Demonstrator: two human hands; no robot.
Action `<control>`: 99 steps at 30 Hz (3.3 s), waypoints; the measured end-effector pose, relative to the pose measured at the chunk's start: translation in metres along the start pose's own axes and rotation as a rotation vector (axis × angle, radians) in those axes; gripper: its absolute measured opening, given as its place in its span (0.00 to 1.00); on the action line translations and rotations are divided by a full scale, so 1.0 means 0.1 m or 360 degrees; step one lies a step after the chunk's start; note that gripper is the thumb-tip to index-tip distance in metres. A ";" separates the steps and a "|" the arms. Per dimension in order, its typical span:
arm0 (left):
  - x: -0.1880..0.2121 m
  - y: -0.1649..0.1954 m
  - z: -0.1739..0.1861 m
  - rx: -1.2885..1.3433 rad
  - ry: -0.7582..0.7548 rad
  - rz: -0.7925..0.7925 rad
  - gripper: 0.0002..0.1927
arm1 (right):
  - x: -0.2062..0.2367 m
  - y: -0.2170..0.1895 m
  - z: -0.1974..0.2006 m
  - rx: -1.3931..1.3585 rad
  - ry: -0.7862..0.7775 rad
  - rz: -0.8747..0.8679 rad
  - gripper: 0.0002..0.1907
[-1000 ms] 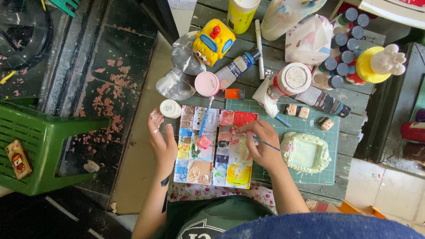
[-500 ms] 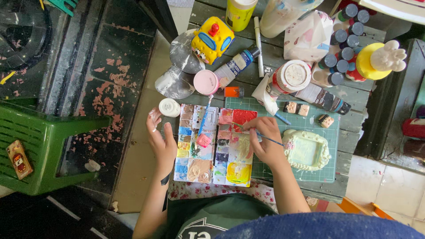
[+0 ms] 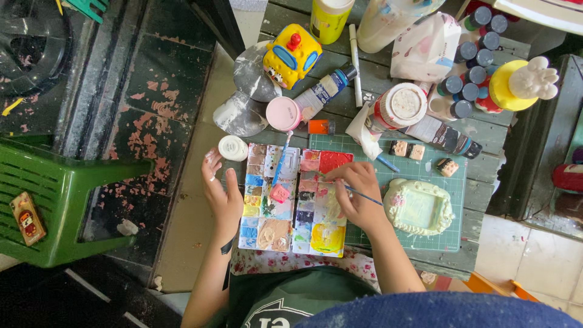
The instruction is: The person mixes pink paint on a palette using a brush, then paints a small pink ceramic block and a larger light-green ceramic frame with pink details. The person repeatedly dips the brush into the paint and applies it to the objects.
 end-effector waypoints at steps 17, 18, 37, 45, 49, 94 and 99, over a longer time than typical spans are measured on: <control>0.01 -0.01 0.00 0.0018 0.0001 0.0000 0.24 | 0.04 0.11 0.07 -0.0075 0.0037 -0.0011 0.09; 0.01 0.00 0.01 0.0020 0.0014 -0.0007 0.23 | 0.05 0.11 0.09 -0.0091 0.0054 0.0011 0.09; -0.01 0.05 0.03 0.0022 -0.0030 0.0059 0.23 | 0.15 0.27 0.20 -0.0180 0.0243 -0.0061 0.09; -0.01 0.05 0.03 0.0034 -0.0007 0.0017 0.23 | 0.19 0.36 0.14 -0.0071 0.0251 -0.0150 0.06; 0.00 0.03 0.02 0.0021 -0.0008 0.0020 0.24 | 0.16 0.31 0.12 -0.0021 0.0193 -0.0095 0.05; 0.26 0.71 0.32 -0.0550 -0.0224 -0.0490 0.20 | 0.64 0.84 0.07 -0.1585 0.0610 -0.0584 0.06; 0.27 0.91 0.10 -0.0739 -0.0489 -0.0618 0.24 | 0.88 0.95 -0.02 -0.1789 0.0760 -0.0747 0.05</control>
Point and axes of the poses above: each hand's wrist, its own x-axis away from the middle knuckle, its own z-axis out of the back of the hand, y = z × x, the point moved 9 cm from there along -x, towards the middle knuckle, and after that the axes turned 13 degrees about -x, right-handed, at the moved point
